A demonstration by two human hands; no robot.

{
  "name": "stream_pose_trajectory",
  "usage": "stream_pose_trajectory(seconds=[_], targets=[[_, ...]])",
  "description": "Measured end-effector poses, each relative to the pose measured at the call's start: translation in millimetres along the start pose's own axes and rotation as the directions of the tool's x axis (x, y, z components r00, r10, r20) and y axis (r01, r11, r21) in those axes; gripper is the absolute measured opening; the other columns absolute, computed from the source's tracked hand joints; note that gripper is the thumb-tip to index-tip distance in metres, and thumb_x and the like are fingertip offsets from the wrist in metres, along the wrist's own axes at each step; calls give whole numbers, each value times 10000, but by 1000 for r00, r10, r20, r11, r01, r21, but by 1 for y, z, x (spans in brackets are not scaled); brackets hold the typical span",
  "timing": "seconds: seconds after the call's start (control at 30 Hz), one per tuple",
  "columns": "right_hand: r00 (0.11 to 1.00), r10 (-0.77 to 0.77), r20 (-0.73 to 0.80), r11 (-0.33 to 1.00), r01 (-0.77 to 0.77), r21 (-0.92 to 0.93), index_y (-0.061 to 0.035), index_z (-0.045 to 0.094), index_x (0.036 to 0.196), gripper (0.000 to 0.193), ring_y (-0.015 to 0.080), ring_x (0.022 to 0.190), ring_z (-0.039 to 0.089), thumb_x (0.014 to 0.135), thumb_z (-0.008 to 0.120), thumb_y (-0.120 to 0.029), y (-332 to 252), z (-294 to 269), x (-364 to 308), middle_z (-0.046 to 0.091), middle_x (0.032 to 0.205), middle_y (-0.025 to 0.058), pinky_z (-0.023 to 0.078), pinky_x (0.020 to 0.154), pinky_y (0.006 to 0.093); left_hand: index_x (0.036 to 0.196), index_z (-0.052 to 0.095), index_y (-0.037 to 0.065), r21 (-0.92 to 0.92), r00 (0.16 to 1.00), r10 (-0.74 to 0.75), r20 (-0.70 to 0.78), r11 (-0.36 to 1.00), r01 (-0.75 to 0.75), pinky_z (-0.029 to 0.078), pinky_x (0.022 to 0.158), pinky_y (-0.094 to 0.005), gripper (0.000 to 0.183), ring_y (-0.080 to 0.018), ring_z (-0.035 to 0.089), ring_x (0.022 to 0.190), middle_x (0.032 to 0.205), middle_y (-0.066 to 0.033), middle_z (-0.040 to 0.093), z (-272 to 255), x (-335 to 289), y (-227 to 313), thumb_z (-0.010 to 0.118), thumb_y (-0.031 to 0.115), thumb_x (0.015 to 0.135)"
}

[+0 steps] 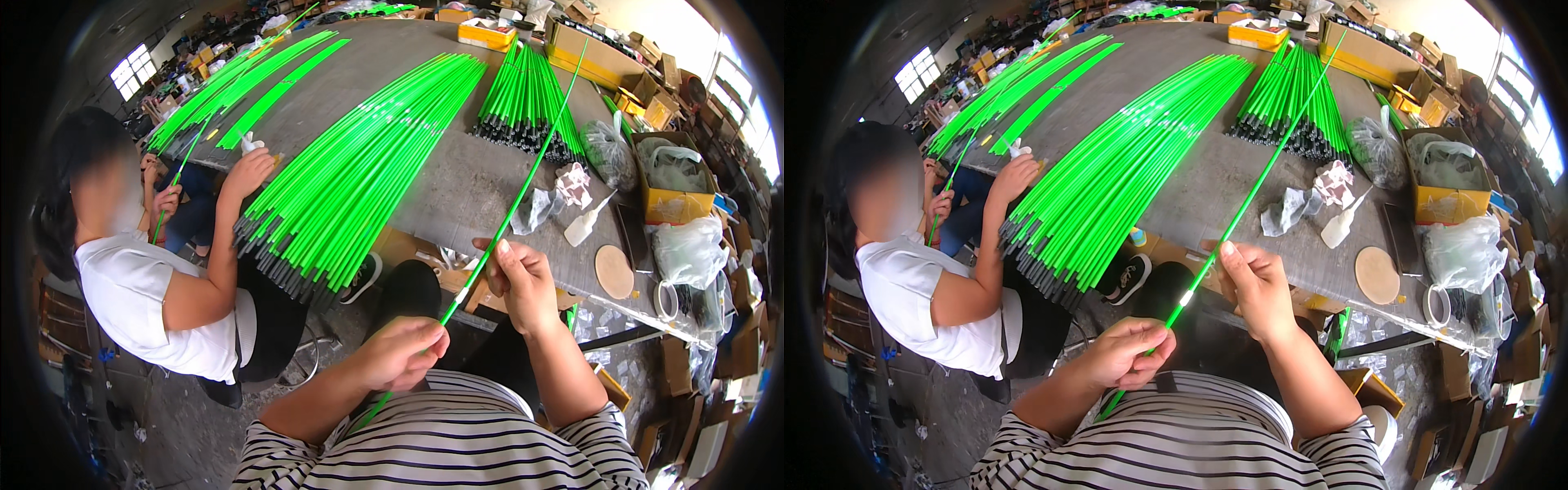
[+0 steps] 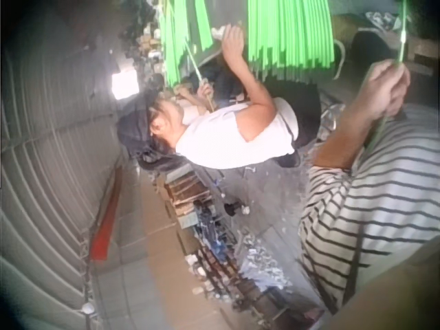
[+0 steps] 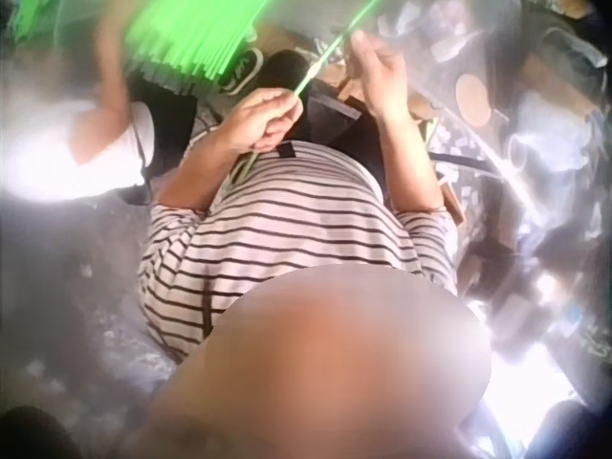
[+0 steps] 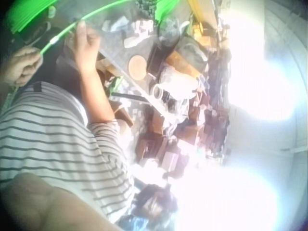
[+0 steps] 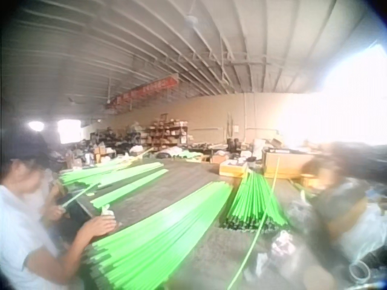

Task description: The person applies liquid from a bottle to a segment of a green rod, slides a connector over it, and uses a cloth to wipe the rod. The person handles multiple green rods from a pile on a table and places a white bag into a larger box.

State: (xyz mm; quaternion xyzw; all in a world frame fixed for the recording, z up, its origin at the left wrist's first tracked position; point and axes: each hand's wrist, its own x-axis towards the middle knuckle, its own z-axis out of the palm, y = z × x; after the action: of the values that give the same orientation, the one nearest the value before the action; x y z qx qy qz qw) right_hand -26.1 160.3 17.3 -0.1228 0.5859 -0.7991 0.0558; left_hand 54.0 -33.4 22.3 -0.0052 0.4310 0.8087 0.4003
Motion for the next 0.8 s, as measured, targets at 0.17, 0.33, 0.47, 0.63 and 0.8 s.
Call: stream_pose_trajectory(seconds=[0.17, 0.33, 0.47, 0.63, 0.8], targets=[[995, 98, -24, 992, -95, 86, 2, 642, 838, 265, 29, 450, 268, 877, 541, -241, -1, 5, 2, 351, 489, -74, 214, 433, 203, 1103, 482, -22, 35, 965, 239, -112, 971, -236, 287, 306, -196, 267, -61, 359, 340, 544, -6, 413, 13, 8, -8, 425, 149, 906], [985, 174, 23, 972, -175, 158, 14, 642, 850, 229, 38, 487, 305, 838, 600, -211, 4, 10, -12, 457, 577, -39, 231, 447, 198, 1327, 319, 60, 186, 903, 412, -118, 903, -388, 257, 325, -188, 449, -39, 331, 358, 553, 4, 413, 11, 9, -10, 432, 69, 893], [973, 207, 105, 933, -228, 279, 13, 644, 869, 178, 50, 530, 362, 816, 625, -156, 14, 10, -25, 594, 749, 38, 283, 466, 191, 1312, 363, 81, 110, 912, 399, -99, 915, -388, 224, 344, -174, 429, -15, 308, 380, 560, 27, 430, 11, 9, -13, 449, 59, 892], [953, 274, 128, 890, -302, 342, -1, 643, 835, 118, 51, 558, 409, 800, 637, -113, 16, 11, -30, 618, 796, 61, 307, 477, 181, 1171, 526, 46, 114, 892, 372, -257, 928, -354, 241, 327, -179, 310, -16, 362, 389, 662, -42, 570, 11, 12, -19, 511, 33, 862], [943, 313, 111, 887, -332, 322, -9, 640, 831, 117, 44, 578, 443, 796, 645, -120, 21, 9, -34, 612, 768, 51, 305, 475, 178, 1128, 556, 32, 121, 867, 426, -257, 905, -409, 241, 330, -174, 283, -11, 372, 402, 681, -59, 589, 9, 18, -24, 529, 9, 848]])
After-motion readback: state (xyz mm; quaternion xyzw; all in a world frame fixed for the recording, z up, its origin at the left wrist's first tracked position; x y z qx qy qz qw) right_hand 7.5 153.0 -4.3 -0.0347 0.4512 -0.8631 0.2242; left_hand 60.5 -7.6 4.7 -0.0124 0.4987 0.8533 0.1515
